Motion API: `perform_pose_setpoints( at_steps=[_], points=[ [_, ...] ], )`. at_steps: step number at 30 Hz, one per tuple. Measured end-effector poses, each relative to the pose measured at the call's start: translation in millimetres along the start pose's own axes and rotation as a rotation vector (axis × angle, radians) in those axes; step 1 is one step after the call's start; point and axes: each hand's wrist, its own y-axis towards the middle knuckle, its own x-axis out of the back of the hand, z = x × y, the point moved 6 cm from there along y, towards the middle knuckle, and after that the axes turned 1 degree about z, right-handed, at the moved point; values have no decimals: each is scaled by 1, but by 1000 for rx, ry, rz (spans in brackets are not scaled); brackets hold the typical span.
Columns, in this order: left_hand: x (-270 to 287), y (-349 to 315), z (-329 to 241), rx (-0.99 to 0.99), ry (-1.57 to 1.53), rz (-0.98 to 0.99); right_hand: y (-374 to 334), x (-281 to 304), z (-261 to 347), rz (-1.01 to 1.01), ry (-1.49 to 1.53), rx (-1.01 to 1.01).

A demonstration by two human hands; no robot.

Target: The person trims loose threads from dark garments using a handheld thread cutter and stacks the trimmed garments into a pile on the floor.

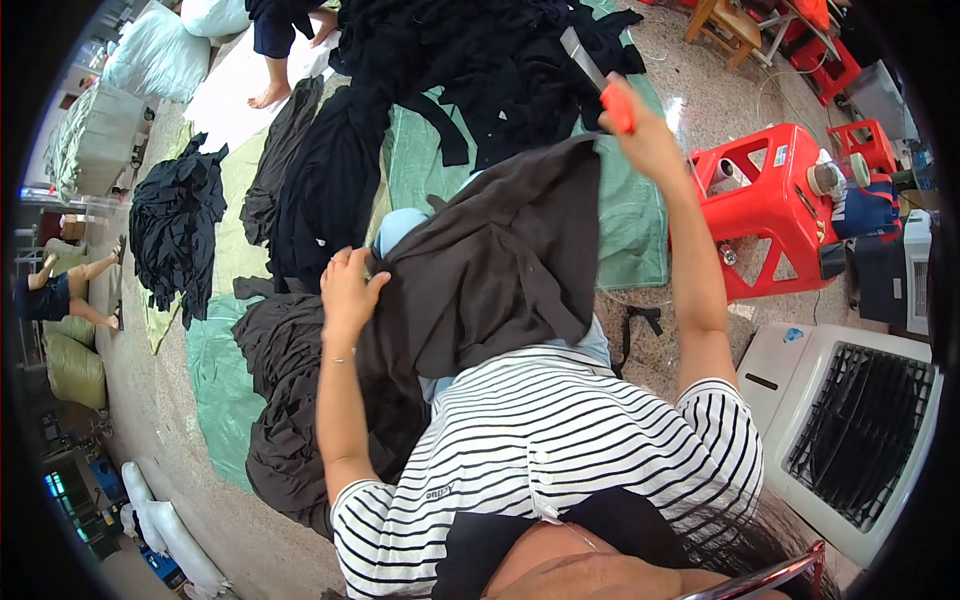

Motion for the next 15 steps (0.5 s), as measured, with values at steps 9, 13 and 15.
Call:
perform_pose_setpoints(
  at_steps=[9, 13, 15],
  points=[
    [-32, 77, -158, -376, -764, -49, -125, -38, 19, 350, -33, -151],
    [-62, 103, -164, -423, -707, 221, -166, -15, 38, 390, -6, -240],
    [-66, 108, -166, -425, -720, 325, -179, -5, 46, 344, 44, -251]
  ],
)
